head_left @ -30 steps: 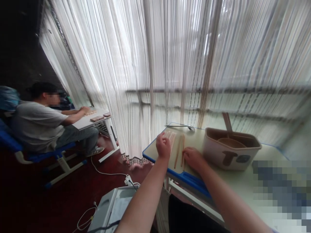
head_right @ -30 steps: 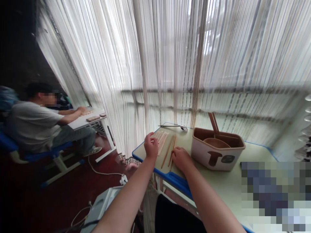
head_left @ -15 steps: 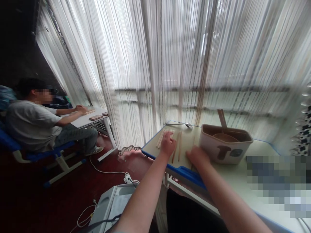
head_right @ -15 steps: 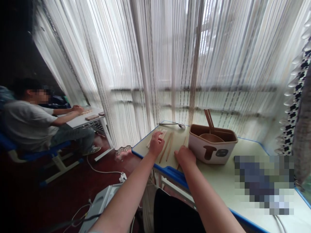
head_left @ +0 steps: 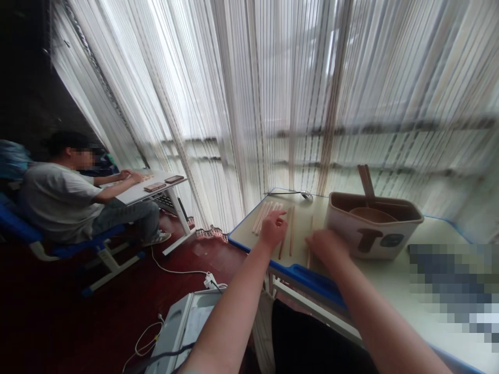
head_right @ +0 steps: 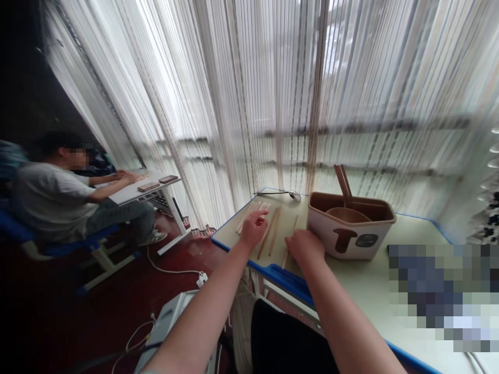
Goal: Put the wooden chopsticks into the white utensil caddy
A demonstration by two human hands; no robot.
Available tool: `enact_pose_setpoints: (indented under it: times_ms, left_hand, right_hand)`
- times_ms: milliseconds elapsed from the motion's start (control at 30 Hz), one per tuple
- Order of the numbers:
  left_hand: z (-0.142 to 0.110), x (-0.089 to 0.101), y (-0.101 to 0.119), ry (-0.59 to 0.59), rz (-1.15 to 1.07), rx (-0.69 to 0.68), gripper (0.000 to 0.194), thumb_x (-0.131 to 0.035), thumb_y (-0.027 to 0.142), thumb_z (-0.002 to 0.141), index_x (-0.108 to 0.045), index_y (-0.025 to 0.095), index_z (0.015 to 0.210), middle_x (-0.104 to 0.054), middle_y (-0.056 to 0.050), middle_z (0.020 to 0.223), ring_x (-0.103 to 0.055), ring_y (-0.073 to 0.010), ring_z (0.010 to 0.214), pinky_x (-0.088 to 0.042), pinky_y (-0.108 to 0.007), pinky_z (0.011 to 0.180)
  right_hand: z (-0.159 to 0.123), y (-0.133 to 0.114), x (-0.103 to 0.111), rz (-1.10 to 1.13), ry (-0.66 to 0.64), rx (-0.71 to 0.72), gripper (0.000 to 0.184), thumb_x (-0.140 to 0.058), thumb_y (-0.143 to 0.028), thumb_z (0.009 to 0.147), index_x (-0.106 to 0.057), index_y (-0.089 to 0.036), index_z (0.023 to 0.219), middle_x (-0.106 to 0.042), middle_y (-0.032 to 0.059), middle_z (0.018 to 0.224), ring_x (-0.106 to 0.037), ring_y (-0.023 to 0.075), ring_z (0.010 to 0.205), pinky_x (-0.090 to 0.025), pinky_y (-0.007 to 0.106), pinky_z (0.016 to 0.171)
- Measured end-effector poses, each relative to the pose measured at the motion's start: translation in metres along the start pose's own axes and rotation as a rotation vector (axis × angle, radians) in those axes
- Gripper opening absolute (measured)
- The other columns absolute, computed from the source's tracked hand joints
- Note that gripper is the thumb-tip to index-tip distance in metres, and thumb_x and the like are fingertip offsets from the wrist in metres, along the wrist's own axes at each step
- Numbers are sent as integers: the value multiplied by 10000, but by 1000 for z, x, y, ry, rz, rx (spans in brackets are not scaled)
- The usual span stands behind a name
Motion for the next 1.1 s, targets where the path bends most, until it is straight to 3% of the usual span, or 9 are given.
enact_pose_setpoints:
  times_ms: [200, 333, 467, 633, 833, 967, 1100]
  left_hand:
    - [3, -3, -11, 27, -377, 184, 399, -622, 230, 752, -576, 142, 1138, -640, -120, 1095, -644, -170, 910, -545, -337, 816]
    - [3, -6, -12, -7, -639, 340, 422, -672, 349, 724, -604, 119, 1071, -676, -103, 969, -669, -168, 788, -559, -353, 764]
    - [3, -5, -8, -43, -725, 416, 427, -691, 429, 693, -636, 121, 984, -684, -70, 835, -645, -122, 618, -551, -292, 639]
    - [2, -3, -3, -67, -809, 453, 411, -733, 401, 651, -648, 115, 934, -686, -76, 838, -646, -124, 648, -536, -279, 655]
    - [5, -2, -2, -14, -860, 450, 336, -749, 348, 638, -639, 114, 852, -667, -41, 750, -630, -112, 632, -515, -248, 614]
    - [27, -5, 22, -12, -836, 393, 311, -745, 346, 640, -645, 128, 838, -661, -20, 733, -614, -99, 635, -517, -254, 636]
    - [58, -18, 77, -163, -664, 179, 258, -739, 327, 647, -672, 131, 801, -668, -26, 722, -601, -99, 613, -516, -255, 629]
  right_hand:
    - [-9, -14, 11, 166, 226, 131, 380, -405, -441, 852, -671, -204, 721, -674, 72, 704, -597, 175, 650, -306, 255, 534]
    - [-16, -23, 11, 196, 271, 278, 400, -378, -456, 874, -645, -212, 703, -668, 44, 677, -566, 151, 605, -278, 252, 529]
    - [-18, -24, 10, 106, 321, 266, 376, -378, -445, 885, -634, -218, 729, -680, 47, 708, -584, 162, 620, -263, 259, 530]
    - [-17, -24, 8, 91, 333, 308, 343, -386, -435, 894, -625, -227, 763, -693, 33, 748, -612, 167, 659, -273, 254, 538]
    - [-19, -22, 9, 196, 317, 338, 272, -418, -410, 887, -641, -256, 853, -701, -5, 802, -627, 156, 695, -328, 240, 565]
    - [-21, -19, 15, 256, 421, 362, 261, -404, -347, 902, -642, -241, 916, -700, 5, 827, -630, 149, 731, -372, 234, 604]
    - [-26, -8, 27, 228, 650, 294, 304, -355, -289, 921, -630, -182, 992, -700, 66, 867, -630, 175, 782, -410, 263, 678]
Point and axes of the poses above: each hand's wrist, its own z-axis towards the middle knuckle, its own x-axis out of the back of the hand, y = z × x, the point moved 3 cm from there along z, towards the middle knuckle
